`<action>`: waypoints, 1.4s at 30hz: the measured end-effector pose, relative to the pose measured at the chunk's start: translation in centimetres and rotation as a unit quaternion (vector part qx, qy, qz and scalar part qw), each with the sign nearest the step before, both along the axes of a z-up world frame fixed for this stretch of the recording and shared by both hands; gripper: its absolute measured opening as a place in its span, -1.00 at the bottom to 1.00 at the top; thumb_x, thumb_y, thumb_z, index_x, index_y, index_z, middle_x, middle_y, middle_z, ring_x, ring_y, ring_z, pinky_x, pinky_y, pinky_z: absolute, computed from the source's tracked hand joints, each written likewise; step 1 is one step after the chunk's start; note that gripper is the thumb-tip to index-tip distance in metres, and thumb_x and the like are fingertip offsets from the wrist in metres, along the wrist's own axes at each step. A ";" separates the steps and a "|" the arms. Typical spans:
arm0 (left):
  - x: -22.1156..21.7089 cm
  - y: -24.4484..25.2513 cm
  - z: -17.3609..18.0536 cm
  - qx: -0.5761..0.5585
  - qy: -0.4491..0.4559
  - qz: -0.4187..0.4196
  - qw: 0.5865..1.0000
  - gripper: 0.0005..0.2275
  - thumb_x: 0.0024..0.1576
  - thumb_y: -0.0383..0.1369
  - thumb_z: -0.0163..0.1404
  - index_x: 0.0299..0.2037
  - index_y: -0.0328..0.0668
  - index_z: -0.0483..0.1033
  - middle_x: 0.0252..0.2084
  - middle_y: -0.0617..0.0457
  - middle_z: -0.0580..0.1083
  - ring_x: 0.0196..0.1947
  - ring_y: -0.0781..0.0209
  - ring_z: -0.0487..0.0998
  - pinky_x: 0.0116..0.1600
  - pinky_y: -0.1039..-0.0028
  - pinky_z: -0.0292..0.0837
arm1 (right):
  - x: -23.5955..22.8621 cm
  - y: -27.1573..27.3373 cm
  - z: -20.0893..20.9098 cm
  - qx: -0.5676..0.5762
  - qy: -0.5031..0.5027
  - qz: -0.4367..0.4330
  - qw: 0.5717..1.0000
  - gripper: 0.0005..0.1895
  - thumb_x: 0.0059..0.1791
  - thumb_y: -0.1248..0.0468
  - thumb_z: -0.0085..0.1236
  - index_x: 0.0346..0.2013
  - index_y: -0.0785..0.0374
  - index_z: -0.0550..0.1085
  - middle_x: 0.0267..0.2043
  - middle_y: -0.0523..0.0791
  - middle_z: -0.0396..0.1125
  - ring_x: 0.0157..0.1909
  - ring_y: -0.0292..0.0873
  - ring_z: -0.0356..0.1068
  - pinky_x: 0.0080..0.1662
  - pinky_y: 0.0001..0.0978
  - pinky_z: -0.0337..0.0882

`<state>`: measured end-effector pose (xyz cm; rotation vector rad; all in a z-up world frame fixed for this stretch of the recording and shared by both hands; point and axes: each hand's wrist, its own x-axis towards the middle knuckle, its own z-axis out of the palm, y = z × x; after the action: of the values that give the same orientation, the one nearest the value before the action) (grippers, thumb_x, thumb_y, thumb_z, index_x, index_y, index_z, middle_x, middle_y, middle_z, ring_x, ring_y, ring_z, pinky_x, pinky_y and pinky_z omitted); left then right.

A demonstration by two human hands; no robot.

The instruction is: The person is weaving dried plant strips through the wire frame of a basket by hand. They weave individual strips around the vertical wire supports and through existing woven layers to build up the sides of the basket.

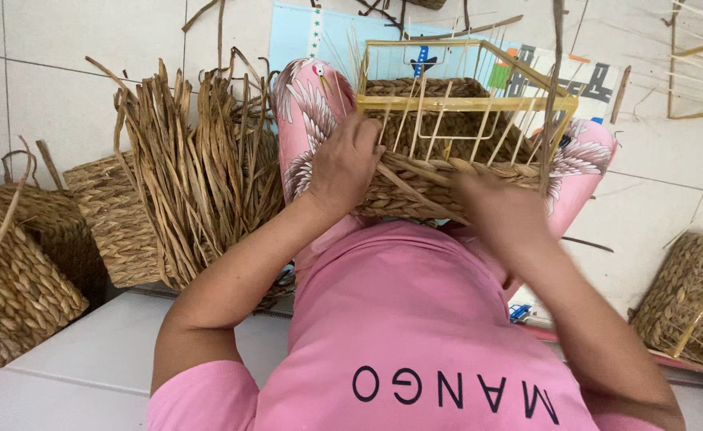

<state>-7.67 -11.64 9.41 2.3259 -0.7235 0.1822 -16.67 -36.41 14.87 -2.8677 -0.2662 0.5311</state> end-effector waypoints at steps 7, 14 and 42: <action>1.7 0.5 -0.1 0.063 -0.048 -0.196 0.977 -0.86 0.02 -0.56 0.08 -0.25 -0.20 0.48 -0.29 0.00 0.47 -0.30 0.06 0.57 -0.24 0.29 0.52 | -0.8 -3.5 4.5 -0.038 0.016 -0.069 0.997 -0.41 -0.10 0.05 0.31 0.18 0.16 0.45 0.05 0.03 0.41 0.10 0.14 0.42 0.04 0.03 0.41; 1.6 1.0 -0.5 0.040 0.030 -0.167 0.985 -0.91 0.08 -0.53 0.07 -0.25 -0.18 0.48 -0.34 0.01 0.48 -0.31 -0.01 0.59 -0.30 0.23 0.50 | -0.5 -4.6 5.1 -0.029 -0.206 -0.118 0.971 -0.29 -0.20 0.13 0.52 0.14 0.40 0.46 0.10 0.14 0.39 0.16 0.24 0.31 0.19 -0.01 0.24; -0.4 0.4 -0.5 0.002 0.096 -0.115 0.989 -0.96 0.25 -0.44 0.05 -0.21 -0.20 0.47 -0.43 -0.14 0.52 -0.38 -0.14 0.59 -0.33 0.11 0.45 | 5.5 4.3 -2.8 0.321 -0.064 -0.067 0.943 -0.76 0.04 0.43 0.11 0.01 0.35 0.52 -0.18 0.10 0.50 -0.16 0.09 0.54 -0.10 -0.17 0.51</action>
<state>-8.08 -11.22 8.92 2.2053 -0.8843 -0.1442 -11.15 -32.13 12.06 -2.2599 -0.2117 0.1801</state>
